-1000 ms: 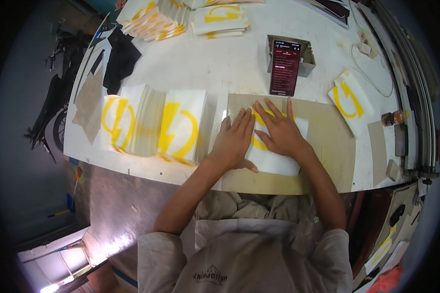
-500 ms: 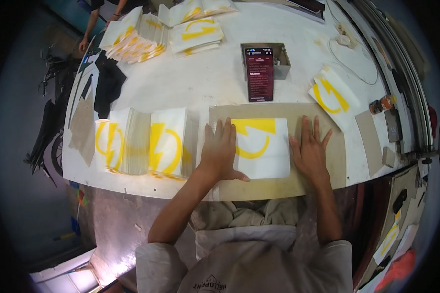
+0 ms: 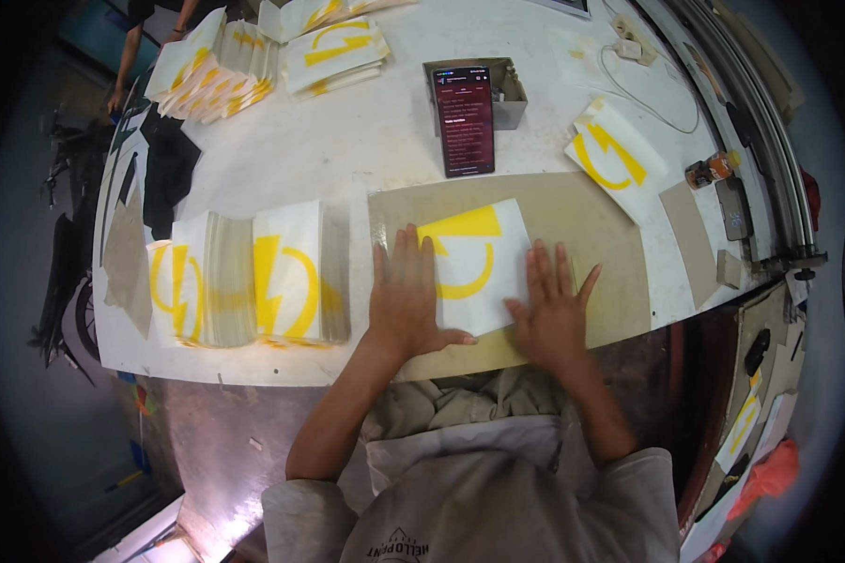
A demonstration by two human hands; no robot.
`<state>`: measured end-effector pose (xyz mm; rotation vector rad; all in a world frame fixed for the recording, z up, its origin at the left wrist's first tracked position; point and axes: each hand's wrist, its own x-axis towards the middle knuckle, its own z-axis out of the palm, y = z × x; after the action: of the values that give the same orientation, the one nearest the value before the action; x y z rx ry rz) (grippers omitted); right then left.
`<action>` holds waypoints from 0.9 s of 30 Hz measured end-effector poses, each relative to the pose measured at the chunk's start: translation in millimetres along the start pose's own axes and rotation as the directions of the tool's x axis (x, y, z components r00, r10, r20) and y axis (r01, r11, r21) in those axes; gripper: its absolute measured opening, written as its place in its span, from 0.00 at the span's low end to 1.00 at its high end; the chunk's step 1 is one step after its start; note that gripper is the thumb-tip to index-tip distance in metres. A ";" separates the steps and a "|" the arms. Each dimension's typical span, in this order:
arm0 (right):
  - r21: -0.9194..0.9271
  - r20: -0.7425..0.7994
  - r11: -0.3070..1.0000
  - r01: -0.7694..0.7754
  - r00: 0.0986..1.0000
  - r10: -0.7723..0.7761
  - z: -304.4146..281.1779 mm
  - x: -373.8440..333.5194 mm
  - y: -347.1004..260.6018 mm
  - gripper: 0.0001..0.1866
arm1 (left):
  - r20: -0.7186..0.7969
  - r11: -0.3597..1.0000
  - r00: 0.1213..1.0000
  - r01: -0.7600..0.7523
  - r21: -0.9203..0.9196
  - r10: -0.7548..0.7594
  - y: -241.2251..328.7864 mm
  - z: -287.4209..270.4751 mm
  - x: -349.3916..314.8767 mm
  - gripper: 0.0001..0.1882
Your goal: The person repeatedly places yellow arrow stickers onto white sheets, smooths them with a small tool, and stacks the finished sheets. The process is repeated continuously across many identical units.
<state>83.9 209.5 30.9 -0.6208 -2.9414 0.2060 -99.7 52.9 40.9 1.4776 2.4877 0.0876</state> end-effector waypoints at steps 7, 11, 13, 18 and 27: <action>0.054 0.173 0.995 0.090 0.980 -0.098 4.0 -58.8 -8.4 0.42 | 0.002 0.999 1.000 -0.011 -0.031 0.012 0.0 1.5 0.3 0.85; -0.255 -0.015 0.947 -0.194 0.980 0.197 -11.6 -71.0 35.1 0.37 | 0.024 0.999 1.000 -0.001 -0.033 0.002 -1.0 -1.3 -0.7 0.84; -0.060 -0.163 0.917 -0.393 0.911 0.380 -10.1 -75.2 54.9 0.32 | 0.023 0.999 1.000 0.004 -0.033 -0.004 0.8 1.0 -1.2 0.84; 0.256 -0.187 0.795 -0.549 0.779 0.599 -6.4 -58.3 56.6 0.20 | -0.007 0.999 1.000 0.023 -0.034 -0.023 5.3 6.3 -5.0 0.85; 0.473 -0.332 0.881 -0.003 0.926 0.181 10.3 -47.6 -24.9 0.10 | -0.103 0.996 0.995 -0.009 -0.091 0.000 6.5 6.2 -4.0 0.81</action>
<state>115.8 166.3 20.2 -0.6414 -2.3730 0.7003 -90.7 52.2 36.7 1.4763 2.5238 0.2814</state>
